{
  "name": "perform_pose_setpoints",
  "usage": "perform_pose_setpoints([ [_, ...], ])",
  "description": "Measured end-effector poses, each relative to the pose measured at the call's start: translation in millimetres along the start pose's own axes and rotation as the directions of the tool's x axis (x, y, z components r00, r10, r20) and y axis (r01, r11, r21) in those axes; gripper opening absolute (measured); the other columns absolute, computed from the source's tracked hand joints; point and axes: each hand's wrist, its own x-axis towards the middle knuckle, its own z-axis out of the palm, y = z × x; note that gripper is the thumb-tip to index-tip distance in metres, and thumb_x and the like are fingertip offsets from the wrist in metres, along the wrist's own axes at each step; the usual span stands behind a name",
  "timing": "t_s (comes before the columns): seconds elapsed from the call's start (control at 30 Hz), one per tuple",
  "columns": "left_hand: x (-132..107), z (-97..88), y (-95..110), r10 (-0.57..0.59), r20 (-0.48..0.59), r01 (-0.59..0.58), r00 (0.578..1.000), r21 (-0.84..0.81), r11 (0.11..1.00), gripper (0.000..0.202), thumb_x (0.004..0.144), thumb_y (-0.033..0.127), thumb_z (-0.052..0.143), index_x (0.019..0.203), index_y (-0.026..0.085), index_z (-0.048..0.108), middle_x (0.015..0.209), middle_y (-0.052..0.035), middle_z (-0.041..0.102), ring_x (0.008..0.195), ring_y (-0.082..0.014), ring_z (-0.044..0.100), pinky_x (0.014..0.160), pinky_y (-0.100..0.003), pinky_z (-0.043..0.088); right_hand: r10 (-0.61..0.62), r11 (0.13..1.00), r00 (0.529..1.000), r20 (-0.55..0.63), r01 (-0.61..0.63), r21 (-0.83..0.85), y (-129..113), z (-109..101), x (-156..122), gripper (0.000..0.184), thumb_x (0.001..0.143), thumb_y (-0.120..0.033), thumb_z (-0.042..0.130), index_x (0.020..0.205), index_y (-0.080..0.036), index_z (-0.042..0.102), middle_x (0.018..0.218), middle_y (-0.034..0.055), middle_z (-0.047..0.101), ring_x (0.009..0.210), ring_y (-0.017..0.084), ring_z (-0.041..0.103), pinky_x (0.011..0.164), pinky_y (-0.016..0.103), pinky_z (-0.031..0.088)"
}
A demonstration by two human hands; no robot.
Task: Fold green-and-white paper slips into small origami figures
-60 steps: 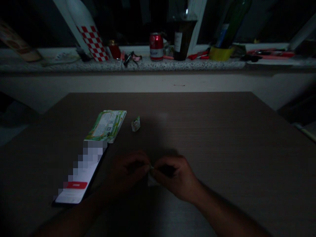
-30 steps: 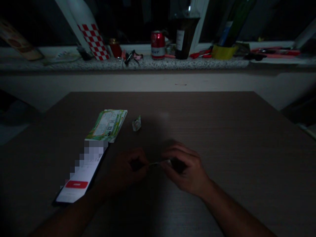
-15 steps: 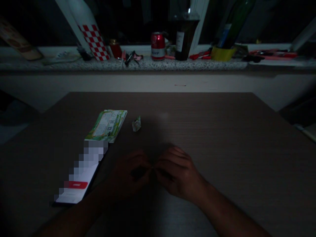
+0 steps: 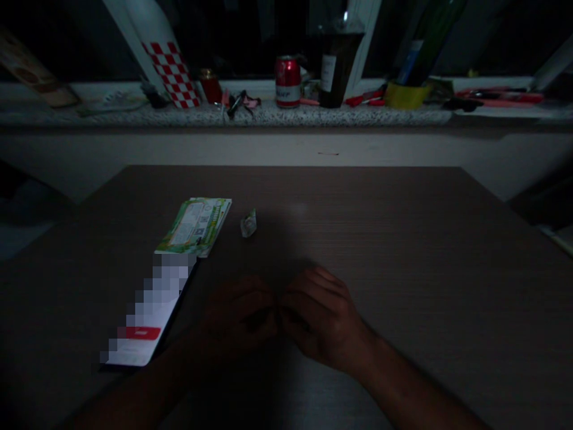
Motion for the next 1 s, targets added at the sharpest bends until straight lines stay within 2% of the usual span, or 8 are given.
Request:
perform_pose_setpoints([
  [0.37,0.8,-5.9,0.2,-0.178,0.054,0.185,0.982,-0.180,0.966,0.014,0.071,0.011,0.060,0.082,0.018,0.066,0.073,-0.0010,0.067,0.066,-0.0127,0.062,0.063,-0.023,0.048,0.046,0.997,0.998,-0.052,-0.043,0.059,-2.0,-5.8,-0.9,0.018,0.075,-0.003,0.064,0.089,-0.014,0.062,0.077,0.0071,0.066,0.074,0.020,0.062,0.069,0.037,0.051],
  [0.6,1.4,-7.5,-0.4,-0.300,0.118,0.320,0.946,-0.215,0.923,0.016,0.069,0.009,0.057,0.076,0.019,0.067,0.071,0.0004,0.068,0.065,-0.0129,0.062,0.064,-0.024,0.048,0.022,0.999,0.998,-0.055,-0.019,0.041,-1.8,-2.6,-0.5,0.021,0.075,-0.003,0.065,0.092,-0.015,0.062,0.077,0.0070,0.068,0.074,0.020,0.063,0.069,0.038,0.052],
  [0.8,2.9,-9.2,1.2,-0.312,0.151,0.339,0.938,-0.225,0.913,0.016,0.070,0.011,0.058,0.080,0.019,0.068,0.074,-0.0008,0.070,0.069,-0.0141,0.065,0.066,-0.025,0.049,0.026,0.998,0.998,-0.062,-0.023,0.053,-1.2,-4.0,-0.6,0.017,0.076,-0.005,0.064,0.090,-0.015,0.063,0.077,0.0068,0.069,0.074,0.020,0.064,0.069,0.039,0.052],
  [1.0,3.5,-7.9,2.4,-0.283,0.120,0.303,0.952,-0.203,0.931,0.010,0.071,0.012,0.059,0.075,0.017,0.067,0.068,-0.0002,0.068,0.062,-0.0124,0.062,0.062,-0.023,0.048,0.039,0.998,0.998,-0.052,-0.036,0.056,0.0,-2.3,-0.4,0.017,0.077,-0.006,0.063,0.090,-0.015,0.064,0.077,0.0065,0.069,0.073,0.020,0.064,0.068,0.038,0.052],
])
